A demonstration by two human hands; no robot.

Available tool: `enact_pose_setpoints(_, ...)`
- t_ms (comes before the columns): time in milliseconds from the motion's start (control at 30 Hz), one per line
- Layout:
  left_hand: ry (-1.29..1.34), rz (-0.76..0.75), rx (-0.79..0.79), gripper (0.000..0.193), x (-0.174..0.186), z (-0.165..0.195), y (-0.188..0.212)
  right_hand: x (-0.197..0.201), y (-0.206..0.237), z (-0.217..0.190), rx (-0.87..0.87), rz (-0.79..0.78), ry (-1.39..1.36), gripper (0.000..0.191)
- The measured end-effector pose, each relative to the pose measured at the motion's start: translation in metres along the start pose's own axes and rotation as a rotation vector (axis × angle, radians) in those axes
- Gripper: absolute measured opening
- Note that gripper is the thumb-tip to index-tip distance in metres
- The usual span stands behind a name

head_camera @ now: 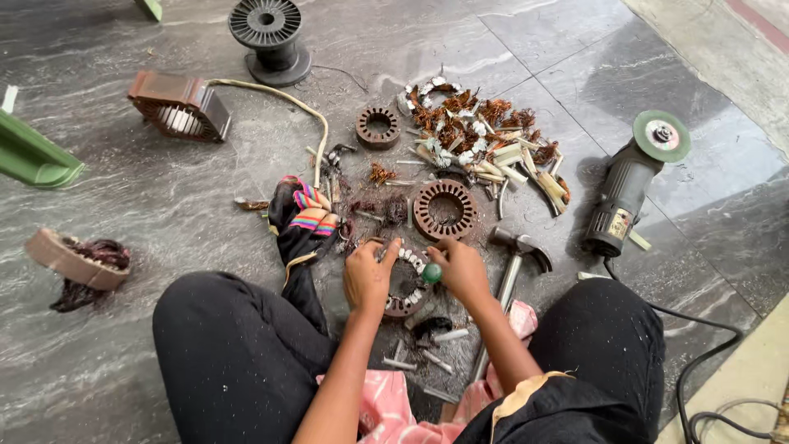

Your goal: The person sits on the floor and uses a hammer and a green-handled screwdriver to pry and remove copper windings from a stator core. They repeatedly strike the tool to loosen the windings and then pull them out by hand, placing the removed pieces on the floor.

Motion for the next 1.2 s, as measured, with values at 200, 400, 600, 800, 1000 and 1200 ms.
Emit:
enact_pose_setpoints(200, 0.071, 0.173, -0.205, 0.046, 0.029, 0.025, 0.015, 0.057, 0.028, -0.013, -0.153, -0.231, -0.47, 0.037)
enact_pose_setpoints(400, 0.07, 0.266, -0.476, 0.044, 0.055, 0.05, 0.025, 0.027, 0.081, -0.033, -0.453, -0.39, -0.733, 0.047)
enact_pose_setpoints(600, 0.132, 0.195, -0.521, 0.036, 0.063, 0.049, 0.013, -0.002, 0.058, -0.003, 0.1, 0.1, -0.026, 0.05)
enact_pose_setpoints(800, 0.308, 0.018, -0.554, 0.028, 0.067, 0.044, 0.006, -0.024, 0.024, 0.032, 0.2, -0.113, -0.079, 0.032)
enact_pose_setpoints(1000, -0.018, -0.299, -0.394, 0.045, 0.071, 0.055, -0.032, -0.033, 0.033, 0.025, -0.475, -0.704, -1.134, 0.025)
enact_pose_setpoints(1200, -0.426, -0.484, -0.424, 0.083, 0.046, 0.079, -0.076, -0.011, 0.065, -0.038, -0.648, -0.496, -1.598, 0.03)
Point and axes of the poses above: each hand's wrist, its own y-axis away from the middle knuckle, its own x-axis out of the back of the hand, z = x × y, the point moved 2 cm from there along -y, towards the middle knuckle, and after that the axes turned 9 degrees about -y, right-handed, at the moved point
